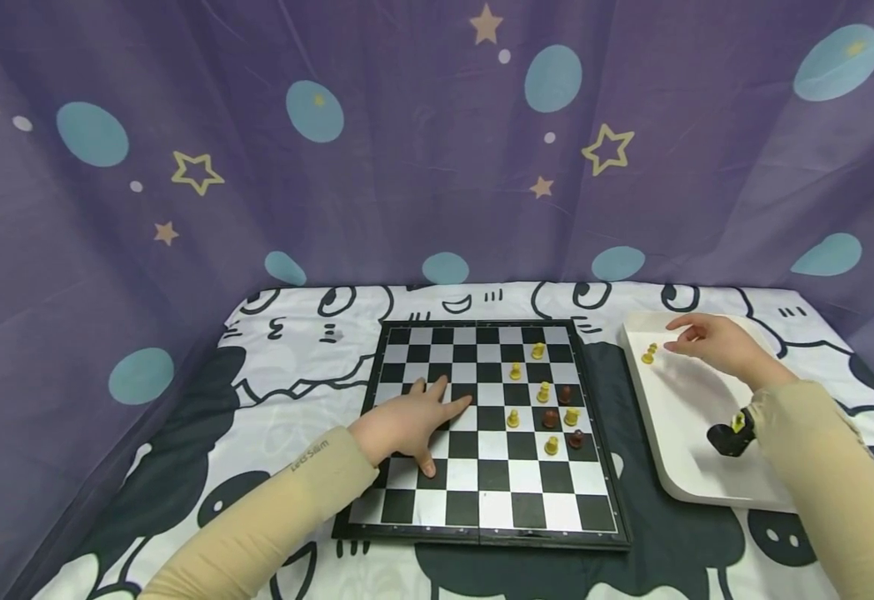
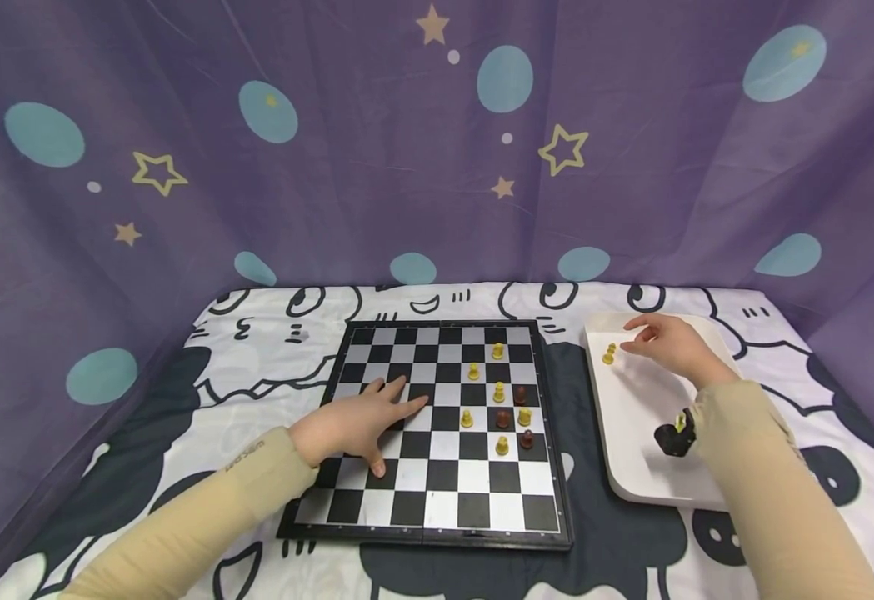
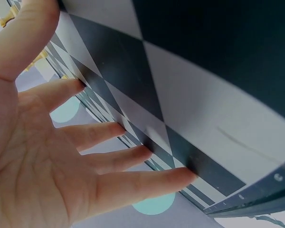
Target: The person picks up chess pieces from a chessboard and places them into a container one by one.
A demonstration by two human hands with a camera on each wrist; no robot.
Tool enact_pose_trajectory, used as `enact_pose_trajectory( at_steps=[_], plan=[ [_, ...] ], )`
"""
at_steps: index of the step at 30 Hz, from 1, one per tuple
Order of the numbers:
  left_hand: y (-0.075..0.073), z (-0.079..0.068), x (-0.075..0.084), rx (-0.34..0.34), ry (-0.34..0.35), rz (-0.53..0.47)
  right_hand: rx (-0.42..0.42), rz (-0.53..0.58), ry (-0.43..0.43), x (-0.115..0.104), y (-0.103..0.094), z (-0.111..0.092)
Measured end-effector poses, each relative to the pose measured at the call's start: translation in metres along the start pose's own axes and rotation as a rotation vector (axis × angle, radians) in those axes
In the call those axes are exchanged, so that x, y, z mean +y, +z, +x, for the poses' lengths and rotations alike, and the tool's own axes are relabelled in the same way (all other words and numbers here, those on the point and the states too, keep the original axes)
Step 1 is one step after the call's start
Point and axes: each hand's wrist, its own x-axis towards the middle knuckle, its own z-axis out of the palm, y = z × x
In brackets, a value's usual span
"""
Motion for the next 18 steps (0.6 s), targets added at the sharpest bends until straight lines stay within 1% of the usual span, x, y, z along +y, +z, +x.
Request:
enact_pose_trajectory(
  at_steps=[3, 8, 18],
  plan=[
    [-0.001, 0.000, 0.000, 0.002, 0.003, 0.001, 0.007, 0.002, -0.008, -0.004, -0.003, -0.002],
    [0.000, -0.001, 0.000, 0.003, 0.004, 0.003, 0.023, 0.009, -0.047, -0.014, -0.006, -0.004],
    [0.002, 0.002, -0.003, 0.006, 0.009, 0.000, 0.067, 0.056, -0.162, -0.043, -0.005, -0.009]
  ],
)
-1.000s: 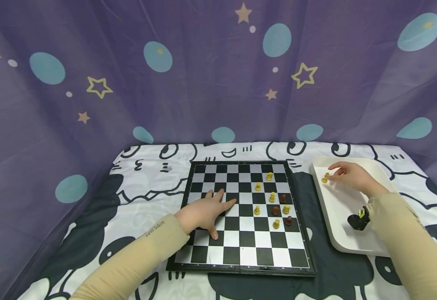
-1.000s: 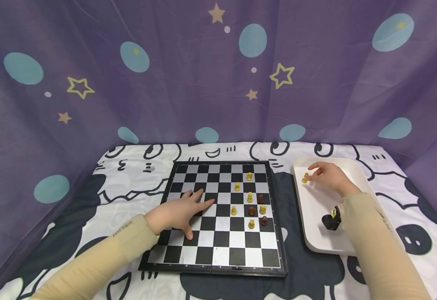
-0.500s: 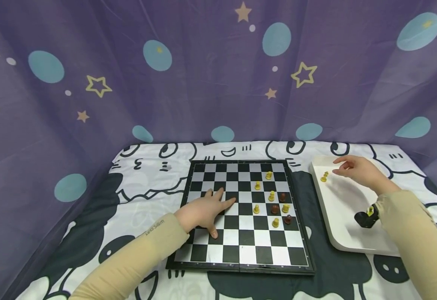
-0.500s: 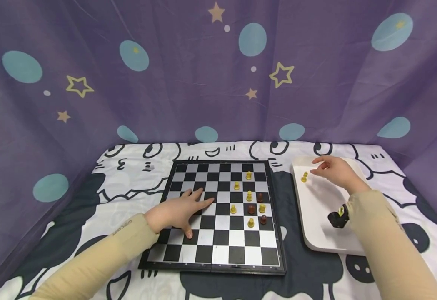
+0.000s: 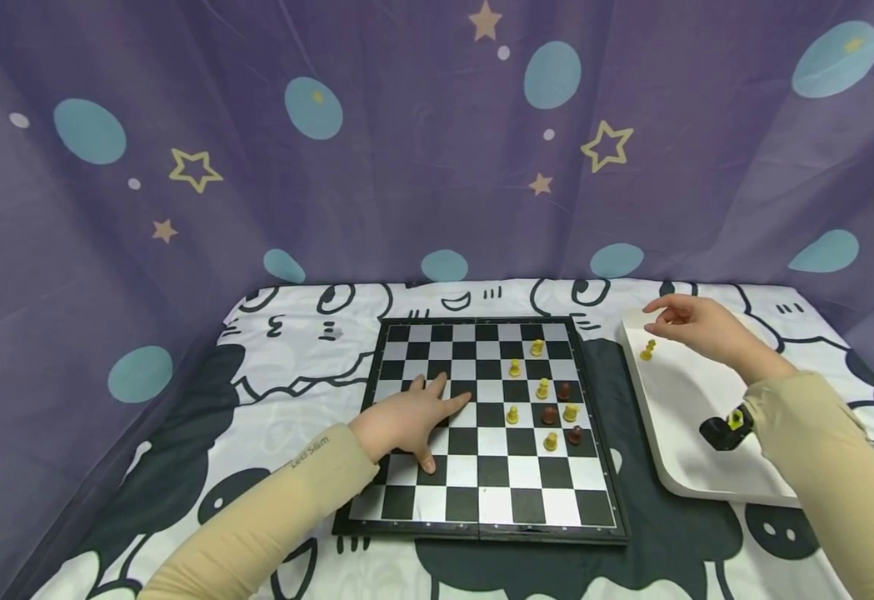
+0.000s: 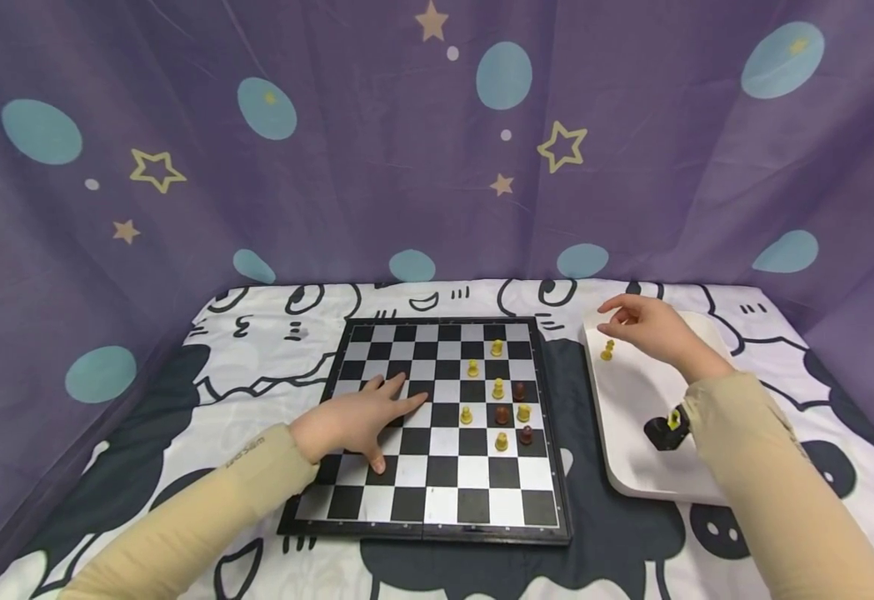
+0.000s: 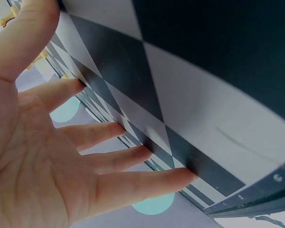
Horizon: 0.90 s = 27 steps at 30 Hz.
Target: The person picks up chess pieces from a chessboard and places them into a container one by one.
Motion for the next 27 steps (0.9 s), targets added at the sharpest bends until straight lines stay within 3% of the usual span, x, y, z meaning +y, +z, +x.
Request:
enact_pose_trajectory(
  at_steps=[6, 21, 27],
  plan=[
    [0.000, 0.002, -0.001, -0.007, -0.001, 0.010, 0.008, 0.010, -0.049, -0.025, 0.006, -0.001],
    [0.000, 0.001, -0.002, 0.000, 0.001, 0.017, -0.087, 0.029, -0.140, -0.079, 0.032, -0.005],
    [0.000, 0.000, -0.001, 0.000, 0.002, 0.015, -0.139, 0.079, -0.172, -0.091, 0.041, -0.009]
  ],
)
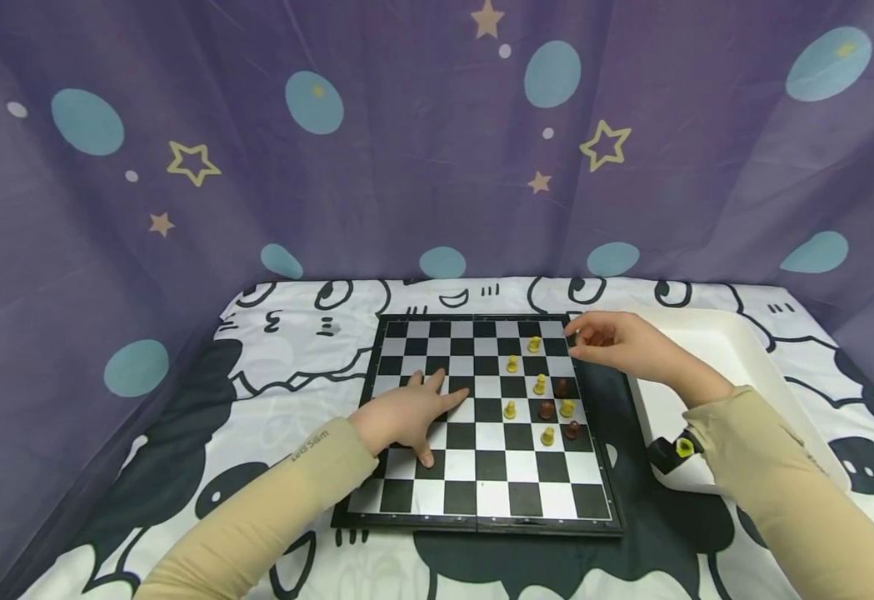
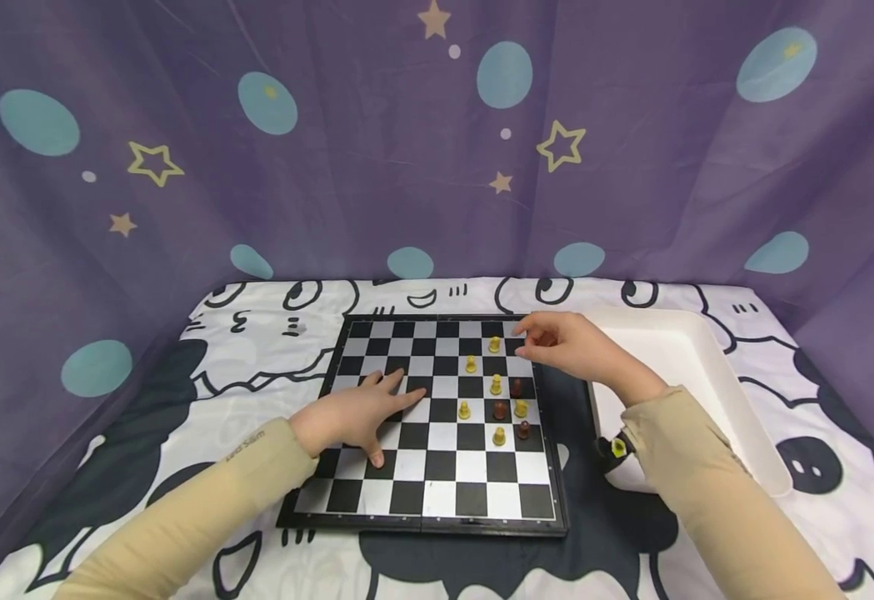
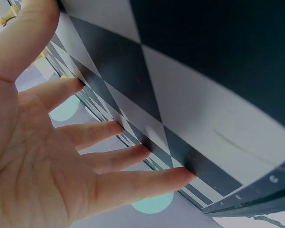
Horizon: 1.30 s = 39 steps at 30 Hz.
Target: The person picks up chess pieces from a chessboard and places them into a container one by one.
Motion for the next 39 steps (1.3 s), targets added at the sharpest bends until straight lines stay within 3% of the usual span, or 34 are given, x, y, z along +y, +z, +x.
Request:
enact_pose_trajectory(
  at_steps=[18, 25, 39],
  plan=[
    [0.001, 0.002, -0.001, -0.002, 0.000, -0.011, -0.069, 0.032, 0.024, 0.017, 0.030, 0.001],
    [0.001, 0.002, -0.001, -0.005, -0.001, -0.012, -0.095, 0.016, 0.058, 0.027, 0.036, 0.003],
    [-0.001, -0.002, 0.002, -0.004, -0.001, -0.012, -0.146, -0.020, 0.024, 0.038, 0.041, 0.006]
  ],
)
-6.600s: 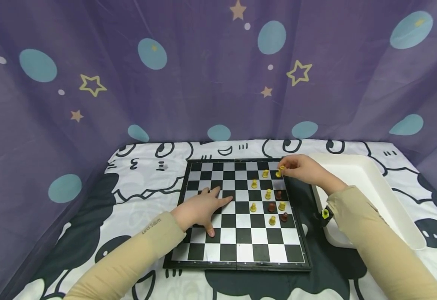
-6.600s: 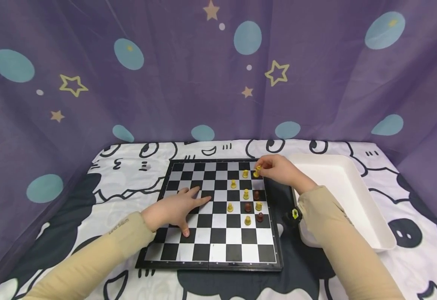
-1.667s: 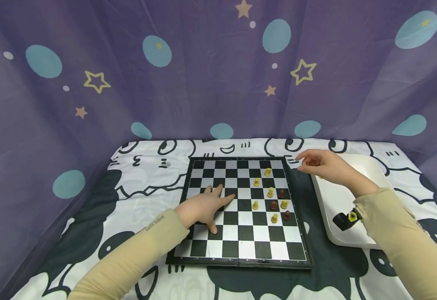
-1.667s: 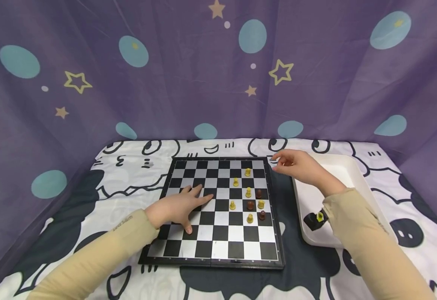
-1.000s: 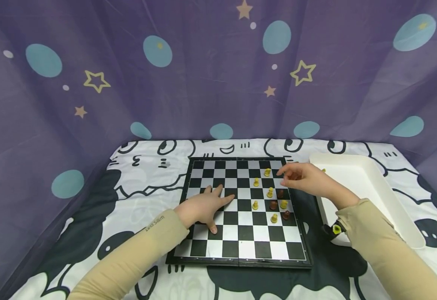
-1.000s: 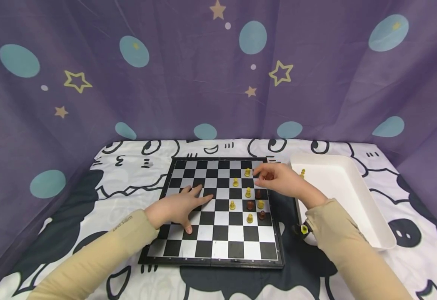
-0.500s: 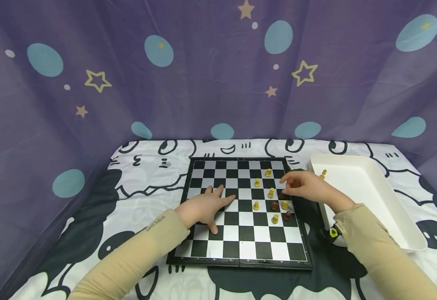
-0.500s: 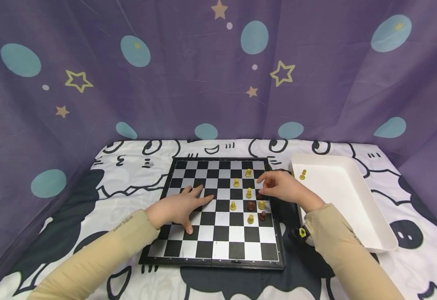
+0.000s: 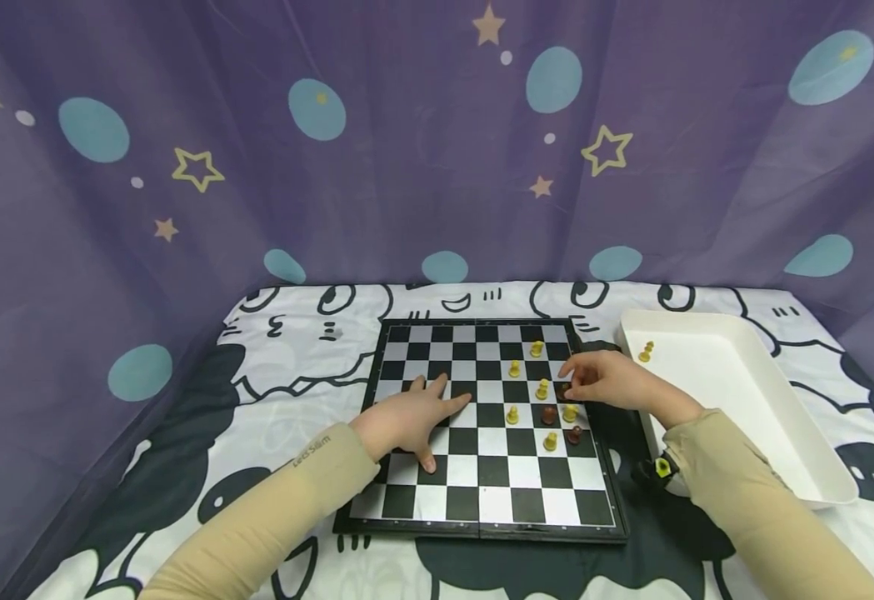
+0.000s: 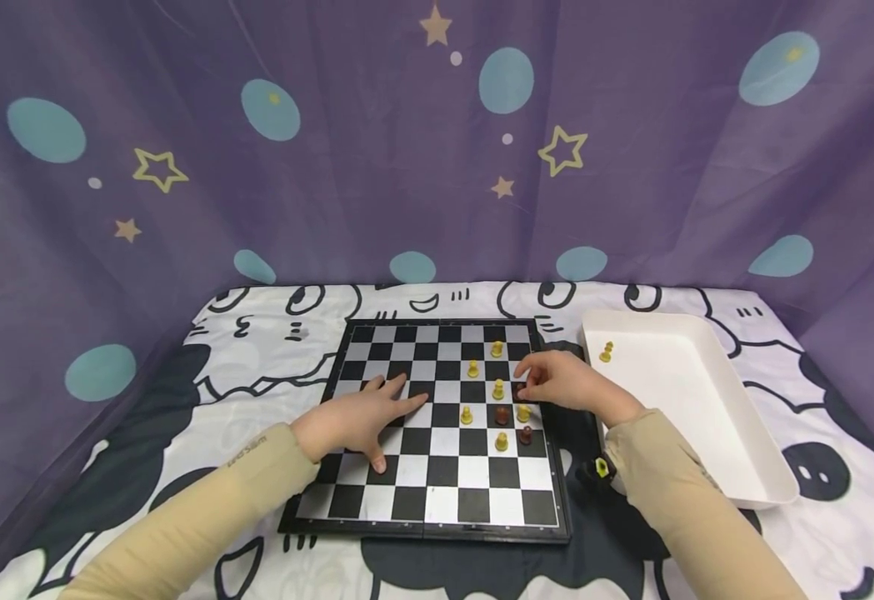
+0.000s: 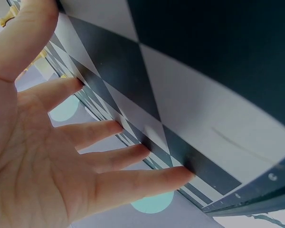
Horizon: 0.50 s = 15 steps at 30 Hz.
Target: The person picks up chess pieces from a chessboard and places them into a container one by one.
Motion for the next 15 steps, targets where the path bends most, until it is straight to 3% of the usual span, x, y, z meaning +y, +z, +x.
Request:
enact_pose_trajectory(
  at_steps=[15],
  plan=[
    [0.0018, 0.0022, -0.0006, -0.004, -0.009, 0.007, -0.029, 0.025, 0.037, -0.0014, 0.0041, -0.0007]
  ],
)
